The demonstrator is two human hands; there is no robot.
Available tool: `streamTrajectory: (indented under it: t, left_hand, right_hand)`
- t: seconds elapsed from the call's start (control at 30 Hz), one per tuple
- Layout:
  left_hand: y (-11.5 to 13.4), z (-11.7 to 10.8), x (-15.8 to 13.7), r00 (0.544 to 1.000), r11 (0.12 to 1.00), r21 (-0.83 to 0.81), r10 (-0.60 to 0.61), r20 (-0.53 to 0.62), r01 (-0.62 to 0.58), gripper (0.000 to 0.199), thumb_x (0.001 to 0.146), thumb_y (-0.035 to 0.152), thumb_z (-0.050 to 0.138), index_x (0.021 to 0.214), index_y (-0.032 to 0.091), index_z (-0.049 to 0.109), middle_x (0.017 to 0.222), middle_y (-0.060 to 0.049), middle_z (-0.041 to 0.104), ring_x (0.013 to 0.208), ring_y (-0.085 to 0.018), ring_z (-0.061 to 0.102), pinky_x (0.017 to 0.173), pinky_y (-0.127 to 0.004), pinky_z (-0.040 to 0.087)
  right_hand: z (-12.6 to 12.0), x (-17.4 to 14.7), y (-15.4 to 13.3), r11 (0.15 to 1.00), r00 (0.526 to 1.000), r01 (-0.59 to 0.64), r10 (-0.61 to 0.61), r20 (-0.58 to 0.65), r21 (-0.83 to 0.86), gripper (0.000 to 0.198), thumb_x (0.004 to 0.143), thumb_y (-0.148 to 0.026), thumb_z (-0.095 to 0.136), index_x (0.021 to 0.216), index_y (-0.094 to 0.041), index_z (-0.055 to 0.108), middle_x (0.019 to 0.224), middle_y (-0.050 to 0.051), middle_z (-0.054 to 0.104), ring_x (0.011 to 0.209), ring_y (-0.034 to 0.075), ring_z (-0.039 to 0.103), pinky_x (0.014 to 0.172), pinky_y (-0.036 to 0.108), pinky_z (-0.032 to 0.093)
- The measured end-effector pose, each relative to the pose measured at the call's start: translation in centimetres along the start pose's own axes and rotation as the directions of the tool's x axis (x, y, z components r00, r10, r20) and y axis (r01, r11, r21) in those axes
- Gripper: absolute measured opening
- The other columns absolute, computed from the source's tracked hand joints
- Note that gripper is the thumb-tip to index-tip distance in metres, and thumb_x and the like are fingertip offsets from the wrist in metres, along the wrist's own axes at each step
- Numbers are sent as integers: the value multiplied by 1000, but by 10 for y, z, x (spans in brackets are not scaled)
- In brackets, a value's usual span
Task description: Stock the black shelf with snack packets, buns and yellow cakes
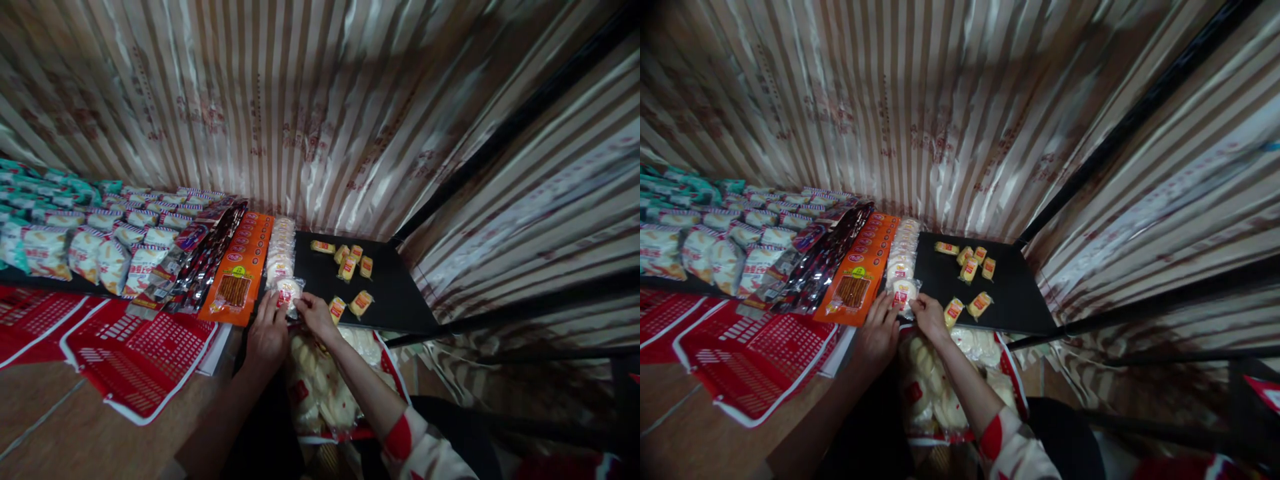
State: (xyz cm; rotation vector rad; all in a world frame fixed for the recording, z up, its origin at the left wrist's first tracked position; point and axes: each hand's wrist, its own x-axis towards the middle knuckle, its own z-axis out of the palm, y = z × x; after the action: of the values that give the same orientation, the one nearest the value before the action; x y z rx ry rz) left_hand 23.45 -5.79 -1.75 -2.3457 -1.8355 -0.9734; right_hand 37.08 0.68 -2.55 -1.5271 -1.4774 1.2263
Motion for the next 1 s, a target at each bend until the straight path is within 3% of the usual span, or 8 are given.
streamTrajectory:
  t: [0.17,0.4,0.6,0.87,1.0]
  left_hand:
    - [-15,26,-1,999,999,30,12,51,-13,42,84,14,40,125,4,48,136,-20,45,135,-31,29,103,-49,39]
    - [-22,45,0,999,997,74,24,44,-27,43,85,12,37,125,-1,46,137,-23,43,134,-30,30,102,-46,40]
    - [-25,54,5,1000,997,79,-7,25,5,43,85,14,36,124,0,47,135,-24,44,133,-30,32,102,-46,41]
    - [-26,63,9,998,998,61,-37,43,34,44,84,12,39,125,-4,45,138,-28,38,135,-32,25,104,-47,37]
    - [-25,60,5,1000,999,32,-7,-21,8,47,84,14,39,128,-3,42,140,-27,36,137,-33,17,106,-52,34]
  right_hand:
    - [5,18,1,994,1000,-11,9,-17,-108,22,75,-38,54,75,-19,66,60,-3,60,54,11,52,53,21,42]
    - [5,33,-1,955,999,-43,31,-45,-295,16,77,-32,55,75,-21,67,62,-3,62,59,11,56,57,20,43]
    - [9,38,-10,909,996,-74,46,-78,-410,14,79,-28,55,86,-21,66,79,0,67,70,12,60,62,21,42]
    - [15,44,-11,921,989,-104,57,-135,-376,15,79,-23,57,92,-18,61,85,3,67,71,13,61,66,23,45]
    - [16,32,-9,931,984,-11,-55,-169,-365,21,80,-22,54,100,-15,59,93,7,65,75,14,61,73,26,47]
